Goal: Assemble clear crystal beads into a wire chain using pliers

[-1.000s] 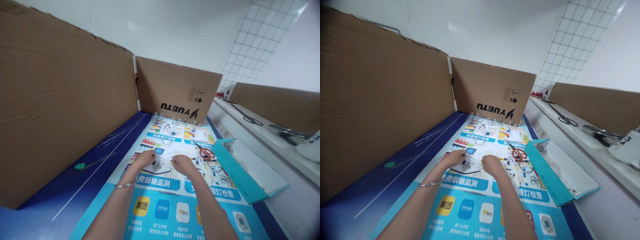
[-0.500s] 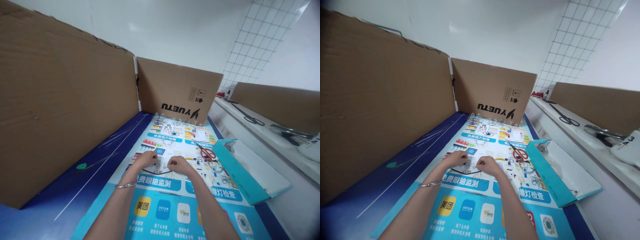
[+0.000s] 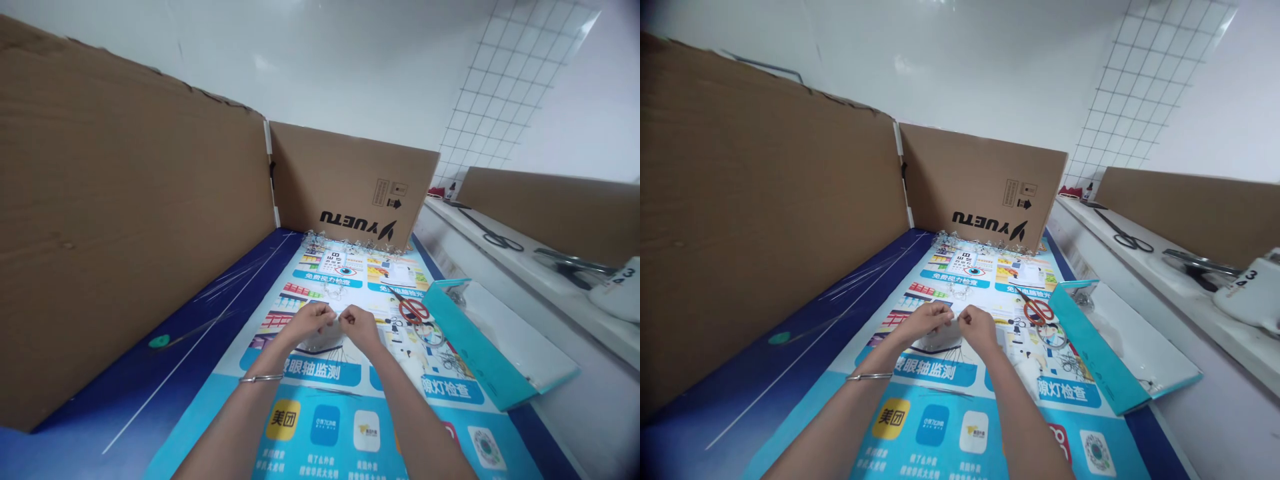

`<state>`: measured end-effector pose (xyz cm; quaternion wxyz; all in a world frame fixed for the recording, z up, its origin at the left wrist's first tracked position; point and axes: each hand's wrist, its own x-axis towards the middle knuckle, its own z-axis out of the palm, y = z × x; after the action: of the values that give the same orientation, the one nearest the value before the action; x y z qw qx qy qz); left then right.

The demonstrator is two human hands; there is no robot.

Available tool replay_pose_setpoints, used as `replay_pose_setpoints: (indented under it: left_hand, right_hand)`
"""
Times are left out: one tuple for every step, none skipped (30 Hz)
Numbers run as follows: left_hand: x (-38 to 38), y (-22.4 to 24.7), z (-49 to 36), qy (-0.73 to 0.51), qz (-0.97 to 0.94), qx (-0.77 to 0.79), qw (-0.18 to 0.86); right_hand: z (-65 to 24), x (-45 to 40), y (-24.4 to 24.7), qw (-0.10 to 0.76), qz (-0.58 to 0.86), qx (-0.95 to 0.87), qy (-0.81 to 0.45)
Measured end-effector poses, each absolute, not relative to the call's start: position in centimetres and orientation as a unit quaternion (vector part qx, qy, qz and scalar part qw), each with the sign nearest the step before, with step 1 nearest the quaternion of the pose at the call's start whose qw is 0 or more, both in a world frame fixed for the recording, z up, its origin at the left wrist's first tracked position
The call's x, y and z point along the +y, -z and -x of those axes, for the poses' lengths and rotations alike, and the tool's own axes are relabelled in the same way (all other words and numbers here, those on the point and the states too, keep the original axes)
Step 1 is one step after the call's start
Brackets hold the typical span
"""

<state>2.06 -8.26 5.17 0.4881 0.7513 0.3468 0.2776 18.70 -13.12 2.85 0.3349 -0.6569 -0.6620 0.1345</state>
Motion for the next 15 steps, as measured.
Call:
replay_pose_setpoints:
  left_hand:
    - [-8.3, -5.1, -2.2, -0.283, -0.747, 0.35, 0.489]
    - [-8.3, -5.0, -2.3, -0.291, -0.743, 0.355, 0.487]
    - [-8.2, -4.9, -2.3, -0.299, -0.739, 0.362, 0.483]
    - [-8.0, -4.8, -2.2, -0.308, -0.734, 0.37, 0.479]
    - [-7.9, -4.6, -2.1, -0.318, -0.729, 0.378, 0.474]
    - [-7.7, -4.5, -2.0, -0.329, -0.724, 0.385, 0.468]
    - [-7.5, -4.5, -1.8, -0.338, -0.719, 0.393, 0.464]
    - [-7.3, -4.4, -1.7, -0.347, -0.713, 0.399, 0.46]
    - [-7.2, -4.4, -1.5, -0.354, -0.709, 0.404, 0.457]
    - [-7.1, -4.4, -1.4, -0.36, -0.705, 0.409, 0.454]
    - [-7.0, -4.4, -1.4, -0.365, -0.702, 0.413, 0.451]
    - [-7.0, -4.5, -1.3, -0.368, -0.7, 0.416, 0.449]
    - [-7.0, -4.5, -1.3, -0.37, -0.698, 0.419, 0.447]
    - [-7.0, -4.6, -1.2, -0.372, -0.697, 0.421, 0.445]
    - [-7.1, -4.6, -1.2, -0.372, -0.697, 0.423, 0.444]
  right_hand:
    - [-18.7, -13.2, -3.0, 0.328, 0.658, -0.665, -0.13]
    - [-18.8, -13.2, -3.3, 0.32, 0.658, -0.67, -0.127]
    - [-19.1, -13.3, -3.6, 0.309, 0.657, -0.677, -0.125]
    - [-19.5, -13.3, -4.0, 0.295, 0.655, -0.684, -0.125]
    - [-20.2, -13.4, -4.5, 0.282, 0.655, -0.69, -0.123]
    - [-21.1, -13.5, -5.0, 0.267, 0.657, -0.695, -0.119]
    - [-22.0, -13.6, -5.5, 0.253, 0.662, -0.696, -0.113]
    - [-23.1, -13.9, -5.9, 0.234, 0.668, -0.698, -0.107]
    - [-24.0, -14.1, -6.3, 0.213, 0.674, -0.7, -0.102]
    - [-24.9, -14.4, -6.5, 0.191, 0.678, -0.703, -0.098]
    - [-25.6, -14.6, -6.7, 0.166, 0.68, -0.707, -0.098]
    - [-26.1, -14.8, -6.7, 0.14, 0.68, -0.713, -0.101]
    - [-26.4, -15.0, -6.6, 0.116, 0.681, -0.715, -0.102]
    - [-26.4, -15.0, -6.4, 0.095, 0.681, -0.719, -0.104]
    - [-26.4, -15.0, -6.2, 0.077, 0.681, -0.721, -0.103]
